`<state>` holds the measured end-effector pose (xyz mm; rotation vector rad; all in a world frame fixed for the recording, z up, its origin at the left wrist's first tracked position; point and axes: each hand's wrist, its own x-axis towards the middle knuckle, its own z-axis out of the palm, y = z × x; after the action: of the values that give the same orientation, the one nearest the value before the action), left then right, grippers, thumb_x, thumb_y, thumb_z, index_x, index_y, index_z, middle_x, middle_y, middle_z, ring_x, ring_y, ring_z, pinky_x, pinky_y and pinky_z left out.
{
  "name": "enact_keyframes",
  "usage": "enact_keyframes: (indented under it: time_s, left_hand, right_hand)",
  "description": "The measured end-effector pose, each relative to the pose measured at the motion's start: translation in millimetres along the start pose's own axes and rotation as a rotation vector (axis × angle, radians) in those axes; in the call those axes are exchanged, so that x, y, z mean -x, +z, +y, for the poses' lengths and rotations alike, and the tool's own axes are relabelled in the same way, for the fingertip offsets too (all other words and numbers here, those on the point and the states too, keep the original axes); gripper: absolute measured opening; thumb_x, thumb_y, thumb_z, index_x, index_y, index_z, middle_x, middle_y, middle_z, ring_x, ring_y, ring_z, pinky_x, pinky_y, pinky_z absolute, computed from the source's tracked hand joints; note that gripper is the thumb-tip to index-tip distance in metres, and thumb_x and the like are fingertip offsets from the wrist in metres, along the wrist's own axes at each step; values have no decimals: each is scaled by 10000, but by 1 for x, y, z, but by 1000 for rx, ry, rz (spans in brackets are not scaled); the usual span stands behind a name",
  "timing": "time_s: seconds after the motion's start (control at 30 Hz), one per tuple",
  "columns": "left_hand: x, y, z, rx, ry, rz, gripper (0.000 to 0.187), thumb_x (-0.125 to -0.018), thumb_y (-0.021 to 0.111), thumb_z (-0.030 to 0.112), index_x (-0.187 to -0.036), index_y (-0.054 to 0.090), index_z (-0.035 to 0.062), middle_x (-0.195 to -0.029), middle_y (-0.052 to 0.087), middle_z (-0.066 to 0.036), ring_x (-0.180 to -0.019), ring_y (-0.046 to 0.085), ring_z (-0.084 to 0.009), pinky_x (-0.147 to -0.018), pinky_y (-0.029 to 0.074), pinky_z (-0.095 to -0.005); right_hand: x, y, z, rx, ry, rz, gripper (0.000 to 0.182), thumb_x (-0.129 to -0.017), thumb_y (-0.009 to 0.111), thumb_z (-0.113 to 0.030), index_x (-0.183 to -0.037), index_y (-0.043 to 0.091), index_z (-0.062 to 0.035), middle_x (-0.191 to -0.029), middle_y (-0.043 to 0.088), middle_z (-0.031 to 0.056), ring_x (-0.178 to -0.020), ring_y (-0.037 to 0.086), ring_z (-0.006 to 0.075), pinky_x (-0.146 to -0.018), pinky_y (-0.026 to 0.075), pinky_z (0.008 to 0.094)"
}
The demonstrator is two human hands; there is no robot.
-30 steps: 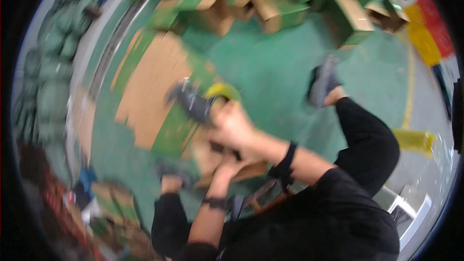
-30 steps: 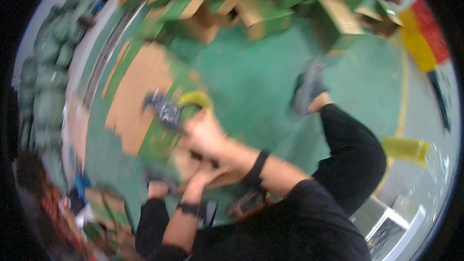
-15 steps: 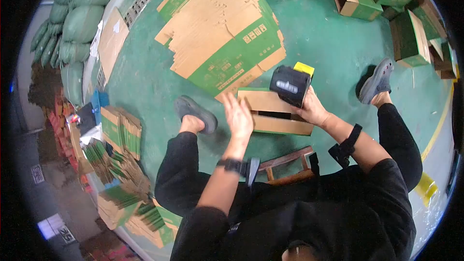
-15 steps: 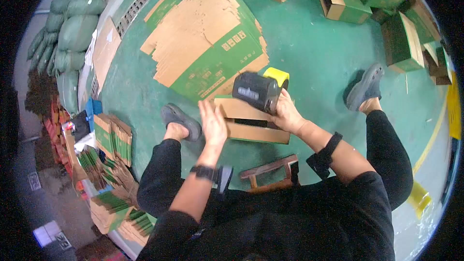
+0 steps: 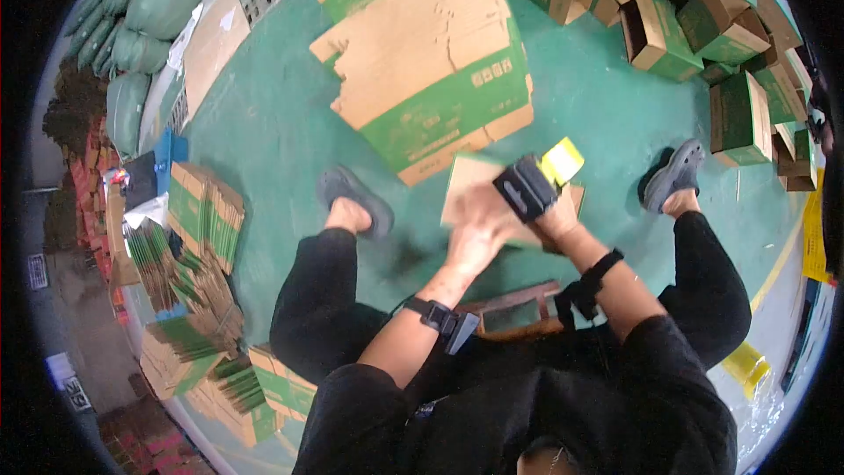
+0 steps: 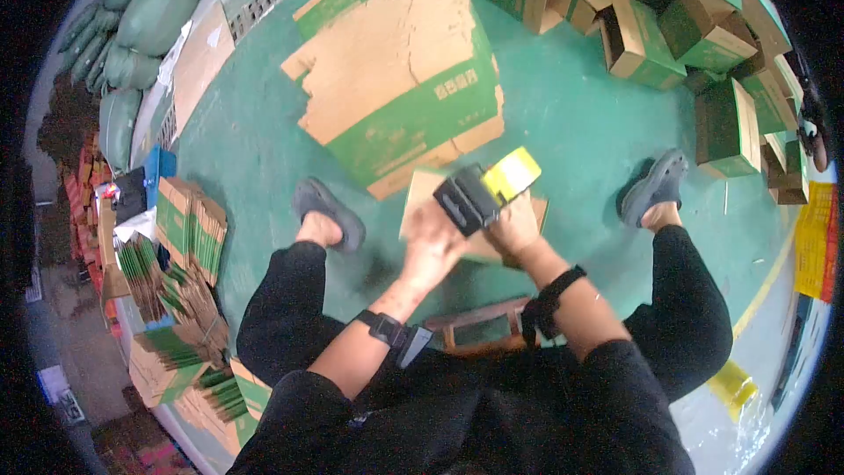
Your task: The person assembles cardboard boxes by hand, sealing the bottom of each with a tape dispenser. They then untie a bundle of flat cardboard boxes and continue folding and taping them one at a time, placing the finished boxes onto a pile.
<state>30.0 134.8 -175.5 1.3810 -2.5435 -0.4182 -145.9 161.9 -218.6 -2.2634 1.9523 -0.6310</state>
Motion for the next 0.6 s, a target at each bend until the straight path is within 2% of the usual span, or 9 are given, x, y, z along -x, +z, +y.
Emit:
enact_keyframes:
  time_s: [0.03, 0.1, 0.13, 0.2, 0.27, 0.3, 0.4, 0.47, 0.6]
  left_hand:
    - [16, -2, 1, 215, 219, -162, 666, -609, 721, 240, -1183, 440, 53, -1311, 324, -153, -1263, 224, -308, -1022, 166, -502]
    - [17, 8, -13, 221, 254, -122, 721, -557, 736, 221, -1192, 433, 59, -1318, 336, -92, -1257, 249, -273, -1028, 194, -449]
    - [16, 11, -17, 266, 262, -97, 733, -541, 739, 219, -1188, 435, 62, -1316, 341, -82, -1254, 258, -264, -1028, 209, -427]
    - [21, 19, -22, 263, 273, -38, 724, -539, 733, 241, -1180, 444, 71, -1305, 359, -71, -1247, 274, -246, -1028, 215, -417]
    - [17, 23, -26, 247, 307, 25, 716, -536, 728, 263, -1171, 453, 80, -1293, 377, -61, -1240, 290, -228, -1027, 222, -406]
    - [18, 24, -27, 242, 331, 55, 718, -534, 725, 265, -1172, 453, 79, -1279, 392, -62, -1230, 305, -229, -1023, 231, -395]
    - [19, 28, -30, 267, 366, 124, 698, -535, 722, 265, -1156, 470, 69, -1227, 444, -67, -1195, 349, -237, -1014, 243, -379]
    - [18, 25, -29, 285, 345, 98, 670, -537, 721, 267, -1132, 493, 61, -1211, 463, -69, -1186, 362, -243, -1010, 240, -381]
    - [19, 23, -30, 296, 315, 59, 673, -569, 716, 267, -1160, 471, 59, -1243, 439, -70, -1208, 333, -245, -1018, 221, -381]
  right_hand:
    - [6, 8, 5, 34, -23, -75, 455, -698, 561, -144, -1148, 496, -128, -1204, 450, 113, -1128, 412, 300, -938, 340, 396]
    - [-11, -28, -1, 30, 49, -118, 492, -649, 617, -166, -1125, 506, -108, -1156, 470, 124, -1071, 442, 303, -905, 356, 416]
    - [-12, -19, 26, 197, -123, -175, 553, -619, 663, -173, -1129, 483, -58, -1021, 524, 140, -964, 485, 319, -862, 379, 405]
    - [-56, -89, 1, -22, -263, -146, 605, -599, 686, -159, -1132, 448, 1, -874, 547, 150, -872, 509, 328, -811, 396, 388]
    - [-98, -137, -35, -113, -267, -308, 581, -610, 685, -163, -1103, 446, 30, -807, 548, 160, -834, 517, 336, -763, 410, 376]
    - [-113, -143, -51, -116, -302, -226, 524, -645, 668, -158, -1085, 444, 19, -749, 565, 166, -702, 544, 339, -684, 444, 382]
    - [-155, -128, -94, -322, 57, -338, 530, -668, 656, -173, -1121, 419, -31, -741, 564, 201, -722, 565, 321, -654, 445, 386]
    - [-188, -111, -120, -440, 179, -483, 487, -663, 669, -218, -1082, 464, -76, -762, 590, 184, -754, 591, 292, -658, 458, 372]
    - [-220, -23, -143, -287, -55, -648, 344, -633, 662, -317, -867, 626, -67, -830, 619, 154, -741, 609, 265, -670, 477, 368]
